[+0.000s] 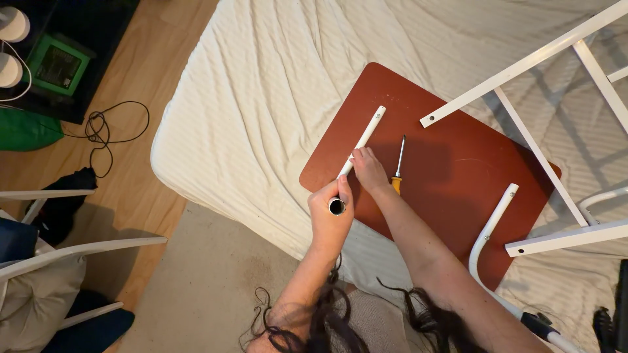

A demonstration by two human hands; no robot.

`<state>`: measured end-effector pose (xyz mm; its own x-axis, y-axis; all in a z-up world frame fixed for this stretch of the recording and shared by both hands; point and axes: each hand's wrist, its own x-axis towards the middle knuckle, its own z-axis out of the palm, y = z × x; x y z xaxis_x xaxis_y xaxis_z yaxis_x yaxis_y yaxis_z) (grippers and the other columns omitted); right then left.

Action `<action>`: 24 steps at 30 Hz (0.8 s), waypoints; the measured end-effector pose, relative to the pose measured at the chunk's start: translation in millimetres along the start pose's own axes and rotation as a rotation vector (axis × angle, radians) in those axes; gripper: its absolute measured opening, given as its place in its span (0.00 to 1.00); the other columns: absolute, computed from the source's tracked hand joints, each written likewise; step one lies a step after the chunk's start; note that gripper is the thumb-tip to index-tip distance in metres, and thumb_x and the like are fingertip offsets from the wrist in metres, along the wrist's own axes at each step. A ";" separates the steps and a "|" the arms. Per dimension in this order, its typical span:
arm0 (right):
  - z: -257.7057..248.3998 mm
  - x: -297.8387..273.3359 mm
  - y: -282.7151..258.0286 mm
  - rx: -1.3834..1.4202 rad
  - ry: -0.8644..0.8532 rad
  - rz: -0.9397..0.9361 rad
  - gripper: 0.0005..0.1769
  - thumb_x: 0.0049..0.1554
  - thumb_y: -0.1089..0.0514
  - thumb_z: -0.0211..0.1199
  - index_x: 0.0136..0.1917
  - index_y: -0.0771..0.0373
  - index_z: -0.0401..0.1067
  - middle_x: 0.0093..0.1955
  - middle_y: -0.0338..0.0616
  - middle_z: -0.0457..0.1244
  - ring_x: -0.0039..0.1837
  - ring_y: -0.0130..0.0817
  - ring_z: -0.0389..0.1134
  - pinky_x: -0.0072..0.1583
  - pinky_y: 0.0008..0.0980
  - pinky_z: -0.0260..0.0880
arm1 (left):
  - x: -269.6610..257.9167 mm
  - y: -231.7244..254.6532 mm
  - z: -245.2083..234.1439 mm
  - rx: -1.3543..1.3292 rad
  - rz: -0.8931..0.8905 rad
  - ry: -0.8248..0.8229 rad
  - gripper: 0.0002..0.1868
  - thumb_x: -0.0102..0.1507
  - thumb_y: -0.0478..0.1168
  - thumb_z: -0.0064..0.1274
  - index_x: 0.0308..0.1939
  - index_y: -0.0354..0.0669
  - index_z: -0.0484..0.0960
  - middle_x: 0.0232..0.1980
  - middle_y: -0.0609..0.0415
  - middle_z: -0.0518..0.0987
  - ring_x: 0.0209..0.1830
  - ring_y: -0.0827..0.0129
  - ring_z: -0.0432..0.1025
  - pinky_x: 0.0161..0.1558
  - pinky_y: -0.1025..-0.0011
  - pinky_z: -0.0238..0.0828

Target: The person disassembles a white rolling table by removing the tabletop and unscrewing the legs from the frame. They use a screwdriver to loosen fasteners and separate the components, placing parts on the bed.

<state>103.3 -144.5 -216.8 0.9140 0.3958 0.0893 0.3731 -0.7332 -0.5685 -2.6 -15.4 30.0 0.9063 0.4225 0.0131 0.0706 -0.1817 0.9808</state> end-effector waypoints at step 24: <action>-11.1 30.6 -7.8 -0.225 -0.477 0.429 0.19 0.63 0.45 0.60 0.55 0.63 0.74 0.53 0.51 0.69 0.59 0.50 0.70 0.57 0.47 0.72 | 7.8 4.4 -1.8 -0.007 -0.052 0.010 0.18 0.70 0.36 0.49 0.26 0.32 0.71 0.20 0.55 0.61 0.21 0.75 0.53 0.24 0.70 0.53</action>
<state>130.1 -132.8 -200.5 0.8375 0.2064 -0.5060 0.0642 -0.9567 -0.2840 4.0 -11.3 34.7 0.8973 0.4400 -0.0357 0.1140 -0.1530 0.9816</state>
